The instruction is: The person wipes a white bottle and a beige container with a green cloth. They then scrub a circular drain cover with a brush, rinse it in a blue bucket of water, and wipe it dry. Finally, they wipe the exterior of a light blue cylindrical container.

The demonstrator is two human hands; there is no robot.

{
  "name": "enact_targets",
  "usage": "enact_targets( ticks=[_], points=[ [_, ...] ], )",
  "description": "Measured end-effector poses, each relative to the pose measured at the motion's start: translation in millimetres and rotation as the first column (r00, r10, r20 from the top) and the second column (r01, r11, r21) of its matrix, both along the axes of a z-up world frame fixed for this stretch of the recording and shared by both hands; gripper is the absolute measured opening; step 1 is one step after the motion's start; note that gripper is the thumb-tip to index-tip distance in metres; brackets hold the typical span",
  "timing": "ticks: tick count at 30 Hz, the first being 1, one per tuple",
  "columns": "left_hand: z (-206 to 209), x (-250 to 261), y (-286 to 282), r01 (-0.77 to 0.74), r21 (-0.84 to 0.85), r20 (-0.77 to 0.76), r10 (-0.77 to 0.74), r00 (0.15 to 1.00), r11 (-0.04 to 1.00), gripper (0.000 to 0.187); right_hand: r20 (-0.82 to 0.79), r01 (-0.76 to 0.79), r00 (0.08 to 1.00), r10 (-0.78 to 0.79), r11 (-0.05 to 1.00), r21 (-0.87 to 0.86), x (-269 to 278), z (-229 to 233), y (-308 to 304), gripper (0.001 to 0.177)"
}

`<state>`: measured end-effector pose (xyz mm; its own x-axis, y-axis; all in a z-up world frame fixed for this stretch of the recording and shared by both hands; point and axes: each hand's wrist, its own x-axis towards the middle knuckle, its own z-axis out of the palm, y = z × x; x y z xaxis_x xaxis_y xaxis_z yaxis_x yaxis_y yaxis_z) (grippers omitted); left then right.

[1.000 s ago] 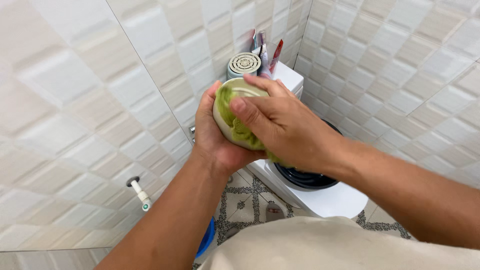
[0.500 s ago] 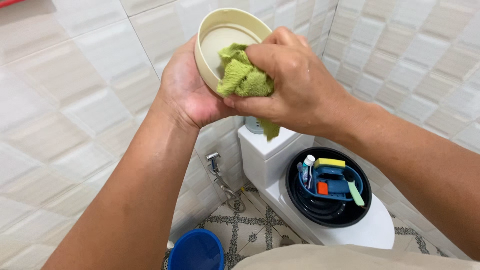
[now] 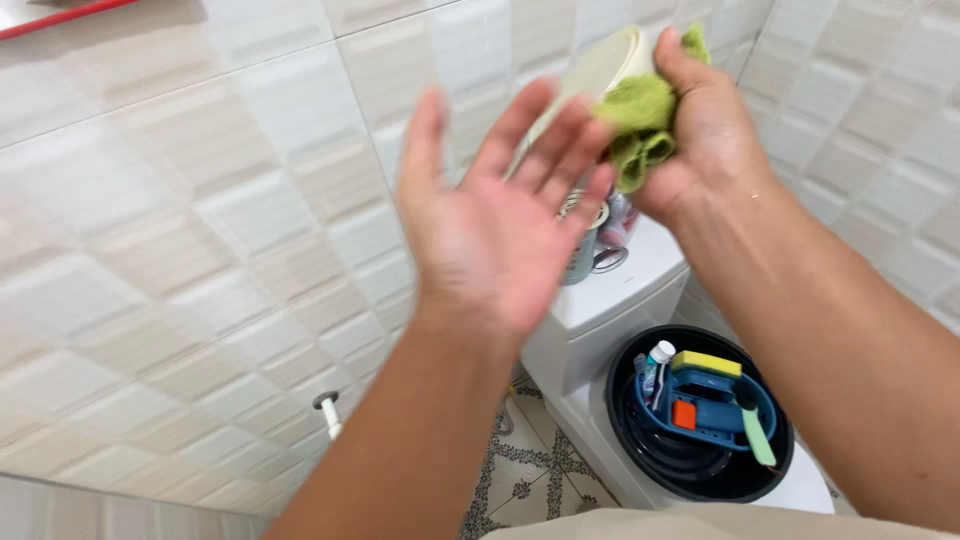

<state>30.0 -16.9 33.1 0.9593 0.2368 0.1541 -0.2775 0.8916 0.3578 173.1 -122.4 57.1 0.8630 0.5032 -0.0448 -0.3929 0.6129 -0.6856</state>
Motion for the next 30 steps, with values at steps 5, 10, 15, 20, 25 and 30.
enact_targets(
  ticks=[5,10,15,20,25,30],
  points=[
    [15,19,-35,-0.215,0.449,-0.051,0.265,0.963,0.867,0.069,-0.061,-0.003,0.998,-0.005,0.991,-0.134,-4,-10,13,0.033],
    [-10,3,-33,-0.268,0.540,-0.052,0.350,0.935,0.798,0.070,-0.126,-0.066,0.990,0.069,0.997,0.033,-15,-3,11,0.032],
    [-9,-4,9,-0.189,0.207,-0.534,0.273,0.800,0.960,0.092,-0.176,-0.104,0.979,0.107,0.994,0.025,-12,2,5,0.036],
    [6,6,34,0.021,0.111,0.079,-0.030,0.996,0.994,0.083,0.076,-0.183,0.979,0.191,0.977,-0.108,-21,-1,12,0.035],
    [23,-1,66,-0.192,0.261,0.057,0.183,0.981,0.946,0.065,0.366,0.346,0.915,-0.171,0.801,-0.489,-22,-7,6,0.031],
    [22,-2,73,-0.190,0.449,0.074,0.176,0.982,0.873,0.056,0.805,0.403,0.589,-0.067,0.888,-0.221,-47,8,-6,0.044]
  ],
)
